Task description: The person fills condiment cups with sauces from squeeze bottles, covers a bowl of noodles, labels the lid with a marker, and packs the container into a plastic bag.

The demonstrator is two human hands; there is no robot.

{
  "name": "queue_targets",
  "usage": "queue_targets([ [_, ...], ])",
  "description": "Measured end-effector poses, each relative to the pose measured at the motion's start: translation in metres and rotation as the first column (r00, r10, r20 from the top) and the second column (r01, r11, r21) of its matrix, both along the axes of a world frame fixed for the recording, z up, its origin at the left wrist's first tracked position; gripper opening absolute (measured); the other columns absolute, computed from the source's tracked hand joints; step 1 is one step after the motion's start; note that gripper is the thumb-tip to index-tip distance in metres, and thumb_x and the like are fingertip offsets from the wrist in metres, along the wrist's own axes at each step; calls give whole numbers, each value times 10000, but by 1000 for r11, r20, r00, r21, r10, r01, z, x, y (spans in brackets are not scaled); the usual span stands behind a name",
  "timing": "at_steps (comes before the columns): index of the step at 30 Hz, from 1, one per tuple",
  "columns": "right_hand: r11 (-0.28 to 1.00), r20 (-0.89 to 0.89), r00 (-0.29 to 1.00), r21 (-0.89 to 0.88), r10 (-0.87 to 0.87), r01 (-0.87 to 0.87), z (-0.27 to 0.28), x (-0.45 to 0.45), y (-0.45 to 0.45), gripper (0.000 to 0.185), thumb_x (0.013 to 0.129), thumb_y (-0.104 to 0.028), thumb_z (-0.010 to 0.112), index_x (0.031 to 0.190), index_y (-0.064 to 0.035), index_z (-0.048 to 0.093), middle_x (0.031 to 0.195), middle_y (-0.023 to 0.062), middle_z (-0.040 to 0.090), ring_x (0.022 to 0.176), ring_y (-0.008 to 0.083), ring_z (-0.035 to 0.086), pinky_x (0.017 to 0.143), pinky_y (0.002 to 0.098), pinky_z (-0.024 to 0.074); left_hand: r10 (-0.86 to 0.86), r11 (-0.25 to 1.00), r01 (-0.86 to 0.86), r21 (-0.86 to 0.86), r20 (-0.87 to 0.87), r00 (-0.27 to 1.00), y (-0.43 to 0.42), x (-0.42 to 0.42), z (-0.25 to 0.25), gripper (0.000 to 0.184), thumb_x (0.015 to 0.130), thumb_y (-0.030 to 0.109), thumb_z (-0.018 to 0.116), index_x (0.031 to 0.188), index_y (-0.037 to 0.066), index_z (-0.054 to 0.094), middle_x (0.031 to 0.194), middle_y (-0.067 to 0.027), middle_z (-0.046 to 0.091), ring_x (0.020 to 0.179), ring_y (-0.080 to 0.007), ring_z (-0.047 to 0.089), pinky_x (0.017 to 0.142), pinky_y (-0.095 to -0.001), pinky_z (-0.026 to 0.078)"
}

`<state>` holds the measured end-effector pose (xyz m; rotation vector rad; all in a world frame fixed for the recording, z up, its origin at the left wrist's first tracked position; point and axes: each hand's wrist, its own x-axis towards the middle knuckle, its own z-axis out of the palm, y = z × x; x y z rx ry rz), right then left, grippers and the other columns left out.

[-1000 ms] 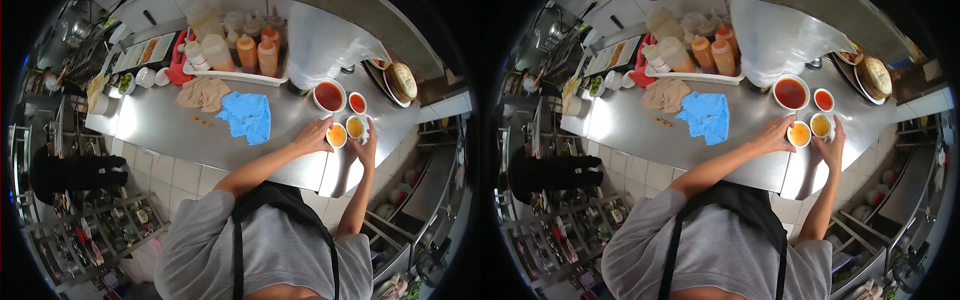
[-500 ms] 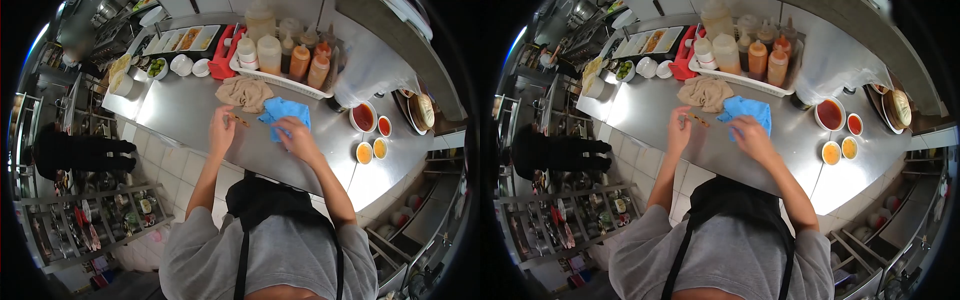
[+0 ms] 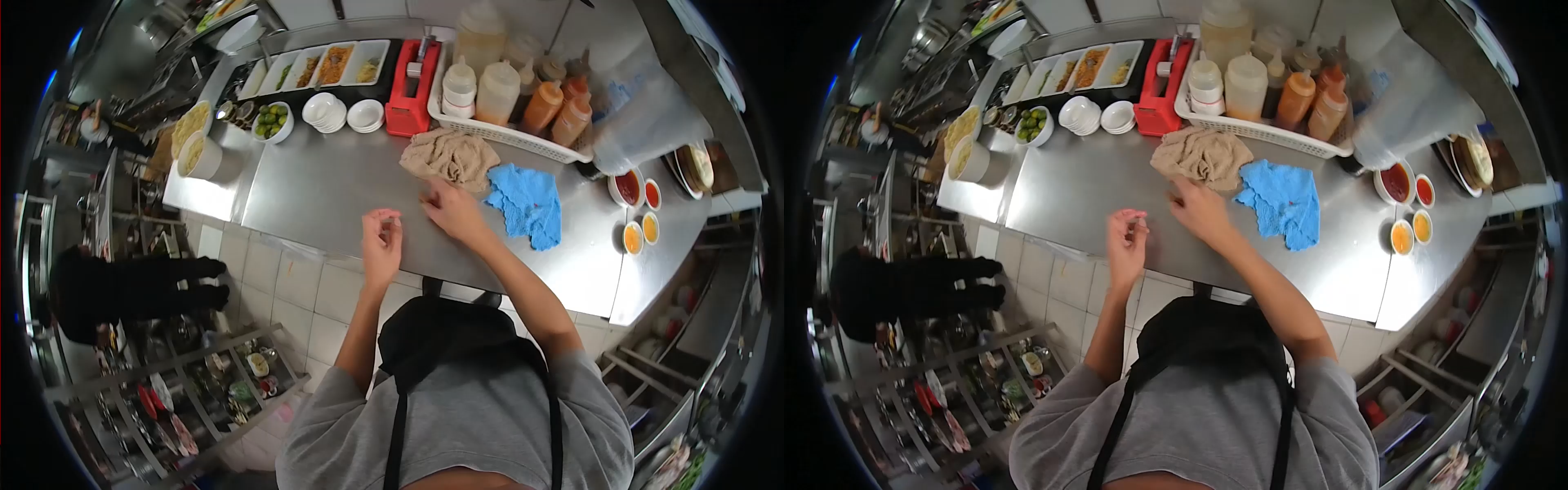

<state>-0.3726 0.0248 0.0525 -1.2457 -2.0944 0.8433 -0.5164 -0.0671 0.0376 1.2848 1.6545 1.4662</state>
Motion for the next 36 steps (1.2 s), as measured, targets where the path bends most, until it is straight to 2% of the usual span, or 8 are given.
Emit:
queue_targets([
  [5, 988, -247, 957, -27, -151, 149, 37, -26, 23, 240, 770, -175, 606, 993, -88, 607, 939, 127, 623, 845, 296, 604, 715, 413, 473, 30, 1000, -30, 7, 5, 1000, 8, -29, 10, 240, 889, 94, 532, 1087, 17, 420, 1064, -78, 529, 746, -108, 528, 669, -225, 437],
  [9, 907, 334, 848, 232, -413, 350, 18, 94, 19, 264, 816, -212, 587, 1066, -130, 610, 1113, 109, 585, 1109, 336, 472, 877, 384, 396, -17, 998, 12, 69, 77, 997, -6, -46, -4, 265, 888, 98, 539, 1116, 14, 435, 1045, -79, 538, 789, -124, 548, 688, -223, 441],
  [12, 809, 324, 822, 531, -468, 251, -29, 123, -5, 350, 819, -231, 576, 1166, -186, 563, 1225, 94, 519, 1177, 342, 412, 900, 437, 365, -105, 991, 106, 77, -25, 994, -2, -23, 4, 182, 879, 133, 550, 1029, 38, 510, 1050, -62, 574, 785, -124, 571, 629, -234, 425],
  [19, 991, 290, 950, 23, 118, -130, -1, 170, -202, 268, 679, -45, 563, 879, -182, 675, 1110, 69, 576, 954, 287, 526, 855, 382, 420, -387, 904, 422, 64, -295, 874, 60, 25, 45, 168, 855, 120, 541, 1012, 61, 554, 1046, -95, 592, 854, -245, 591, 709, -304, 451],
  [26, 822, 267, 821, 440, -505, 363, 20, 277, -82, 259, 829, -57, 489, 1051, -119, 606, 1035, 142, 562, 876, 327, 511, 809, 387, 392, -86, 971, 227, 70, -788, 610, 137, 56, -13, 236, 772, 192, 594, 979, 80, 579, 1082, -81, 519, 1048, -312, 462, 853, -434, 399],
  [30, 535, 295, 446, 478, -845, 697, -33, 187, -83, 289, 833, -124, 457, 1089, -157, 587, 1086, 117, 553, 872, 334, 518, 748, 453, 435, -140, 933, 349, 88, -805, 577, 42, 47, -14, 231, 735, 164, 598, 952, 87, 577, 1053, -96, 517, 1023, -331, 452, 837, -431, 417],
  [33, 946, 469, 843, 296, -264, 131, -28, 87, -145, 304, 758, -40, 493, 1007, -165, 616, 1068, 131, 535, 893, 315, 513, 746, 435, 438, -247, 925, 380, 3, -755, 607, -77, 10, -8, 203, 714, 111, 599, 908, 55, 578, 1036, -126, 513, 958, -352, 466, 819, -445, 406],
  [36, 808, -282, 812, -165, 511, -566, 28, 72, -183, 284, 730, -18, 553, 987, -107, 637, 989, 89, 579, 966, 293, 524, 907, 388, 393, -673, 700, 486, -523, -258, 693, -189, -59, -35, 175, 702, 77, 615, 870, 52, 575, 901, -110, 558, 821, -302, 533, 756, -393, 436],
])
